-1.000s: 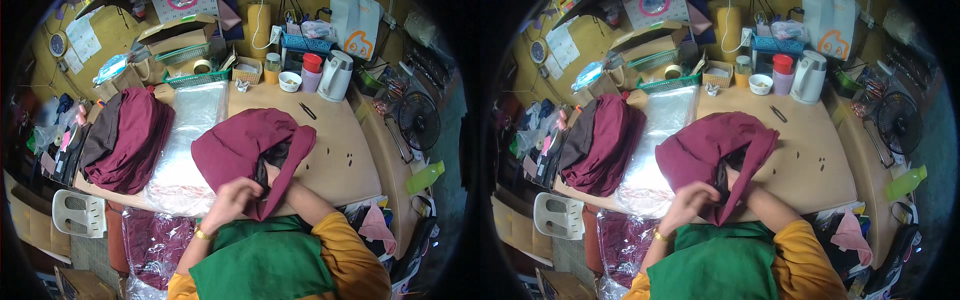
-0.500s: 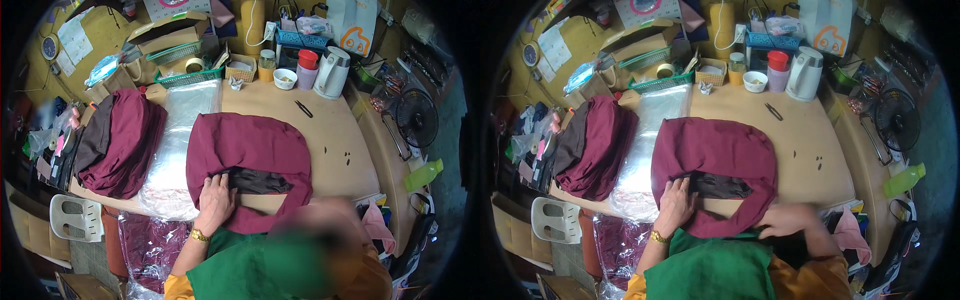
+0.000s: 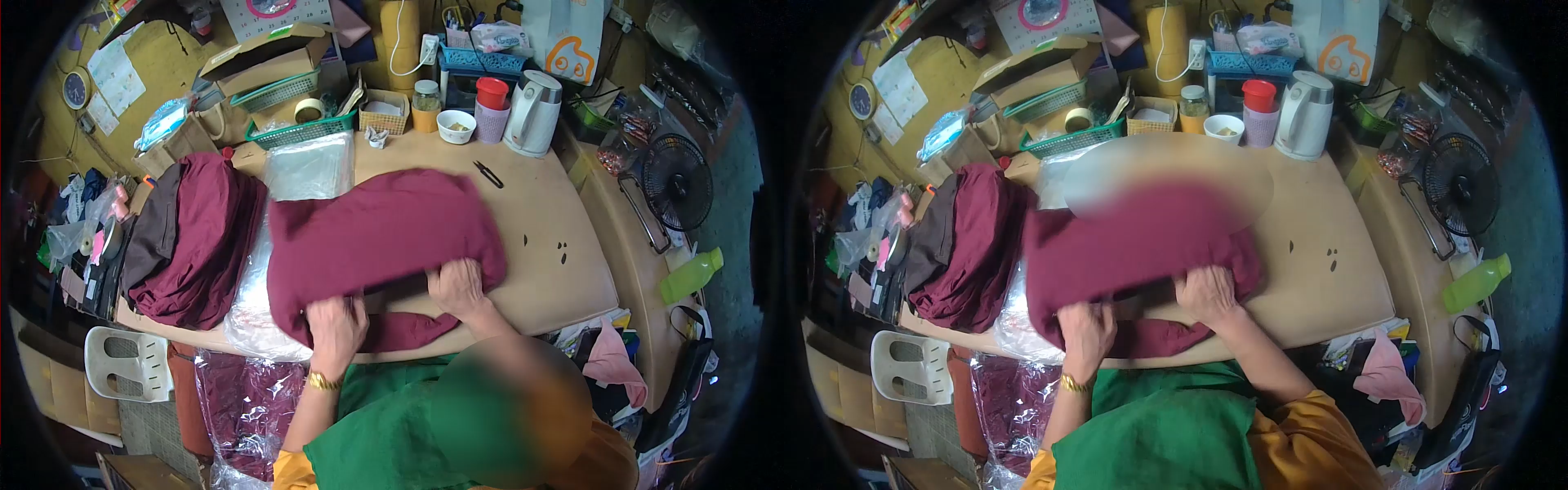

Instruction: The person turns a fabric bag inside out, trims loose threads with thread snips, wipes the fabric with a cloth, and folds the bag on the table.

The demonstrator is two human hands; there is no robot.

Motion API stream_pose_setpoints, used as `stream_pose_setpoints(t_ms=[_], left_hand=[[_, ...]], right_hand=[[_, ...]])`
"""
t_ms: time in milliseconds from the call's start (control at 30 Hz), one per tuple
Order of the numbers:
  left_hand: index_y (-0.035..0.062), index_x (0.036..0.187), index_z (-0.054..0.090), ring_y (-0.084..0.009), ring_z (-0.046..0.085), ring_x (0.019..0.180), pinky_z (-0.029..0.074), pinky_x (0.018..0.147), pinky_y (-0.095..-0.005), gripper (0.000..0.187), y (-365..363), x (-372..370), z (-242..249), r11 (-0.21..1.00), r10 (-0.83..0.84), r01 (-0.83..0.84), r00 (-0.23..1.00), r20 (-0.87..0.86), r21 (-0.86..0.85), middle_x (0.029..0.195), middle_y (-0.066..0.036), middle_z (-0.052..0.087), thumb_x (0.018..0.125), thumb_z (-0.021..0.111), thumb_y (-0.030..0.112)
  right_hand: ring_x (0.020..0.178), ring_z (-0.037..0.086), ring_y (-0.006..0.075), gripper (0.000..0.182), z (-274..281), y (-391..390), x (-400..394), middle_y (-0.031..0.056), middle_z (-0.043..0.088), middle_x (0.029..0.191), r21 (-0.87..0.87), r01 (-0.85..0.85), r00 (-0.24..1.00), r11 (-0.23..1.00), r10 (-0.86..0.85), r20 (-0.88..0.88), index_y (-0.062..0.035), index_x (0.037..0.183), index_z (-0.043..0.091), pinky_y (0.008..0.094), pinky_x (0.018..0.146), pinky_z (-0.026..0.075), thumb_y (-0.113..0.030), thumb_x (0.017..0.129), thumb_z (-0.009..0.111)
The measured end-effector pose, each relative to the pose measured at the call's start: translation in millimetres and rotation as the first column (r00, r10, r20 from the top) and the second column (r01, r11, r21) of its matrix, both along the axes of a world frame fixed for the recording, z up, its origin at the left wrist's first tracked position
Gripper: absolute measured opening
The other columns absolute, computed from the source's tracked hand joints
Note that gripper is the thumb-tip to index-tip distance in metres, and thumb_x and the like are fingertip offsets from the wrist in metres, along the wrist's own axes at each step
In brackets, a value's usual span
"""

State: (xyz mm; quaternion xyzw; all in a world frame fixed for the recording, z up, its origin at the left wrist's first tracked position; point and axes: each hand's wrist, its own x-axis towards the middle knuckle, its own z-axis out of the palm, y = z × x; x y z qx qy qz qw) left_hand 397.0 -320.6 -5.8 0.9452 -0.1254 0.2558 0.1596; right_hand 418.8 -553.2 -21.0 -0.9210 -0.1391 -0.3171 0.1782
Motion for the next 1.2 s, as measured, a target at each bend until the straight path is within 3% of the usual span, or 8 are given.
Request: stream_pose_setpoints(t_ms=[67, 100, 133, 300, 367, 567, 1000, 1200], left_hand=[[-0.0008, 0.091, 0.065, -0.0438, 0.066, 0.080, 0.052, 0.075, -0.0535, 0.030, 9, -12, -10, 1.000, -0.012, 0.013, 0.999, -0.052, 0.016, 0.090, -0.028, 0.067, 0.095, 0.056, 0.027], [-0.0035, 0.102, 0.063, -0.0467, 0.064, 0.085, 0.049, 0.077, -0.0558, 0.035, 13, -4, 2, 0.994, 0.023, -0.074, 0.850, -0.526, -0.077, 0.090, -0.029, 0.066, 0.095, 0.057, 0.030], [-0.0029, 0.103, 0.064, -0.0460, 0.065, 0.086, 0.050, 0.077, -0.0556, 0.034, 18, -7, -11, 0.997, 0.007, -0.037, 0.903, -0.430, -0.061, 0.091, -0.029, 0.066, 0.095, 0.058, 0.029], [-0.0006, 0.112, 0.065, -0.0462, 0.065, 0.086, 0.050, 0.077, -0.0552, 0.034, 15, 1, 14, 0.999, 0.024, -0.041, 0.844, -0.537, -0.019, 0.101, -0.031, 0.065, 0.091, 0.065, 0.026], [0.0015, 0.118, 0.064, -0.0447, 0.065, 0.080, 0.052, 0.075, -0.0518, 0.038, 13, 2, 9, 0.974, -0.225, 0.209, 0.946, -0.235, -0.092, 0.095, -0.030, 0.066, 0.087, 0.070, 0.023], [0.0021, 0.099, 0.072, -0.0398, 0.067, 0.074, 0.053, 0.069, -0.0454, 0.021, 14, 24, -29, 0.982, -0.176, 0.138, 0.923, -0.343, -0.132, 0.080, -0.024, 0.068, 0.093, 0.064, 0.020], [0.0039, 0.109, 0.065, -0.0434, 0.063, 0.097, 0.049, 0.081, -0.0497, 0.027, 26, 32, -8, 0.959, -0.283, 0.211, 0.665, -0.692, -0.190, 0.100, -0.026, 0.066, 0.100, 0.051, 0.026], [-0.0020, 0.101, 0.063, -0.0391, 0.065, 0.078, 0.053, 0.071, -0.0461, 0.028, -13, -4, -4, 0.983, -0.182, 0.177, 0.966, -0.185, -0.042, 0.088, -0.022, 0.066, 0.082, 0.071, 0.016]], right_hand=[[0.078, 0.066, 0.0456, 0.028, -11, -6, 19, 0.0277, 0.066, 0.084, 0.001, -0.093, 0.981, 0.996, 0.091, -0.174, 0.0026, 0.092, 0.067, 0.0541, 0.071, 0.052, -0.020, 0.095, 0.050], [0.079, 0.065, 0.0467, 0.029, -14, -8, 28, 0.0296, 0.066, 0.087, 0.018, -0.178, 0.925, 0.984, 0.173, -0.338, 0.0037, 0.089, 0.067, 0.0551, 0.072, 0.051, -0.020, 0.095, 0.050], [0.087, 0.064, 0.0463, 0.026, 18, -10, 36, 0.0311, 0.064, 0.090, -0.086, -0.294, 0.597, 0.952, 0.112, -0.794, 0.0060, 0.087, 0.064, 0.0544, 0.078, 0.050, -0.016, 0.094, 0.053], [0.091, 0.066, 0.0435, 0.021, 19, -4, 33, 0.0284, 0.066, 0.091, 0.287, -0.250, 0.742, 0.925, 0.374, -0.557, 0.0064, 0.096, 0.066, 0.0518, 0.080, 0.050, -0.011, 0.093, 0.054], [0.094, 0.066, 0.0403, 0.016, 19, -1, 26, 0.0221, 0.069, 0.097, 0.463, -0.319, 0.753, 0.827, 0.518, -0.406, 0.0043, 0.099, 0.066, 0.0475, 0.082, 0.051, -0.008, 0.089, 0.062], [0.097, 0.063, 0.0328, 0.020, -1, -4, 15, 0.0137, 0.065, 0.099, 0.130, -0.454, 0.811, 0.881, 0.470, -0.348, -0.0025, 0.102, 0.068, 0.0448, 0.087, 0.049, -0.007, 0.083, 0.069], [0.078, 0.068, 0.0298, 0.016, -16, 11, 20, 0.0088, 0.070, 0.090, 0.162, -0.634, 0.754, 0.756, 0.651, -0.090, -0.0045, 0.092, 0.070, 0.0399, 0.069, 0.053, -0.006, 0.077, 0.076], [0.083, 0.068, 0.0347, 0.017, -30, 9, 27, 0.0139, 0.070, 0.089, 0.473, -0.433, 0.689, 0.767, 0.620, -0.375, -0.0002, 0.098, 0.067, 0.0428, 0.076, 0.054, 0.002, 0.083, 0.060]])
